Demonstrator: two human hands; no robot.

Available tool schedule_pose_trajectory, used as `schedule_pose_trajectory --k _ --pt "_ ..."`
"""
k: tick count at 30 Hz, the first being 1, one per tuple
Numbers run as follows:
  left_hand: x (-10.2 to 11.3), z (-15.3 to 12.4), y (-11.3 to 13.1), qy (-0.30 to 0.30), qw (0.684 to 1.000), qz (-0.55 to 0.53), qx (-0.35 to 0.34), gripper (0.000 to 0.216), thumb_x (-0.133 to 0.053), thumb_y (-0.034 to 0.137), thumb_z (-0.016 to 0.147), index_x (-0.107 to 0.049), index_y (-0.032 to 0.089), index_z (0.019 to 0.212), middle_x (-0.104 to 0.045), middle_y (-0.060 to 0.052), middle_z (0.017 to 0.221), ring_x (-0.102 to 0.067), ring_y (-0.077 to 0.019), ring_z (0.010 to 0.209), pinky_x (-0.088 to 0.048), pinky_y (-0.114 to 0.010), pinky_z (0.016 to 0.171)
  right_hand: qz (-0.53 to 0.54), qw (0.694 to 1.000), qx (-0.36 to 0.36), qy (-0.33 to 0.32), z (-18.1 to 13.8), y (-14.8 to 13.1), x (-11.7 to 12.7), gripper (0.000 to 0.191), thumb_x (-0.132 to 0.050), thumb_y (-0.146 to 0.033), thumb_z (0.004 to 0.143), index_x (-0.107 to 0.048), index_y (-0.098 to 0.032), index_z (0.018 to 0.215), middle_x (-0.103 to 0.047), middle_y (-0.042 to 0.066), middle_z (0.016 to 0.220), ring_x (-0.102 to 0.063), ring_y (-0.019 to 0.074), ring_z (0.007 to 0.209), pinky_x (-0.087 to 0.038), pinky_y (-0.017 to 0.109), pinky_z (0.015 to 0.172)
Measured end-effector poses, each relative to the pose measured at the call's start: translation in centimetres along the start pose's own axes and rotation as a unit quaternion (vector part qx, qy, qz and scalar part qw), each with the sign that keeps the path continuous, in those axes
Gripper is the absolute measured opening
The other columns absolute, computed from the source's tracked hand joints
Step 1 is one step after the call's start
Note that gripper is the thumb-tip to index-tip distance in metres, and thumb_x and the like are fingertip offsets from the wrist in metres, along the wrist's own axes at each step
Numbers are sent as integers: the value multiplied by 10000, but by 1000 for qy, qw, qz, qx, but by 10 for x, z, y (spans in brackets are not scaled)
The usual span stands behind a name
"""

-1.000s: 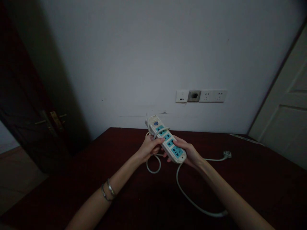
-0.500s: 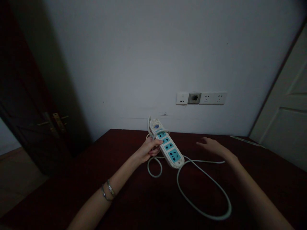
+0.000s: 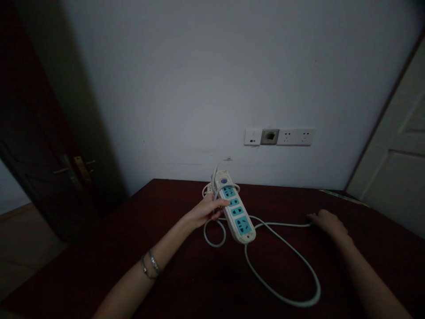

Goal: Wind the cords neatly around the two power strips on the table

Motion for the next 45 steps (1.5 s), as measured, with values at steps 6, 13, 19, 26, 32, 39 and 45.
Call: schedule_pose_trajectory --k 6,13,19,26,32,39,45 --pt "3 2 -3 -8 1000 3 2 206 -599 312 724 -532 120 760 -516 24 561 -266 6 304 -130 -210 321 15 1000 1 -18 -3 -11 9 259 -682 -384 600 -568 -153 577 -644 162 698 -647 340 755 -475 338 553" --pt "0 0 -1 -45 999 -13 5 245 -609 290 690 -548 103 836 -513 19 601 -290 -1 353 -123 -182 325 526 850 13 27 -40 -92 72 361 -727 -321 555 -534 -197 834 -608 15 699 -608 177 552 -502 311 505" --pt "-7 -2 -4 -57 998 8 26 293 -611 294 652 -554 92 857 -488 13 631 -344 -18 416 -116 -162 339 585 795 147 -68 -99 -194 115 398 -723 -360 616 -514 -222 925 -396 -92 530 -364 44 394 -331 150 358" --pt "-14 -6 -3 -96 993 70 26 336 -631 321 629 -576 94 871 -502 15 619 -363 -29 434 -189 -156 370 437 795 317 -277 -170 -247 116 406 -560 -482 780 -631 -166 1024 -633 43 820 -576 150 720 -482 275 650" --pt "-25 -12 -5 -152 985 76 40 420 -668 319 604 -586 96 950 -577 -28 744 -459 -59 527 -285 -163 440 344 823 435 -122 -194 -260 135 543 -600 -445 767 -538 -181 1238 -637 67 916 -594 176 810 -495 331 751" --pt "-27 -12 -3 -179 981 74 1 439 -660 333 624 -567 103 985 -605 -64 846 -545 -122 673 -435 -247 615 211 809 548 -42 -215 -271 136 456 -533 -322 841 -476 -233 1284 -599 84 1136 -572 200 980 -479 369 844" --pt "-26 -17 18 -86 944 293 -126 430 -615 257 645 -550 133 1052 -592 -45 858 -520 -142 709 -433 -273 647 170 806 567 -9 -220 -271 135 483 -501 -278 860 -404 -242 1331 -551 84 1222 -536 207 1073 -454 396 911"
Point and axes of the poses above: each hand's wrist, its own z-axis towards the middle knuckle, its own x-axis out of the back of the hand, y = z × x, the point moved 7 cm from there along z, towards the middle knuckle
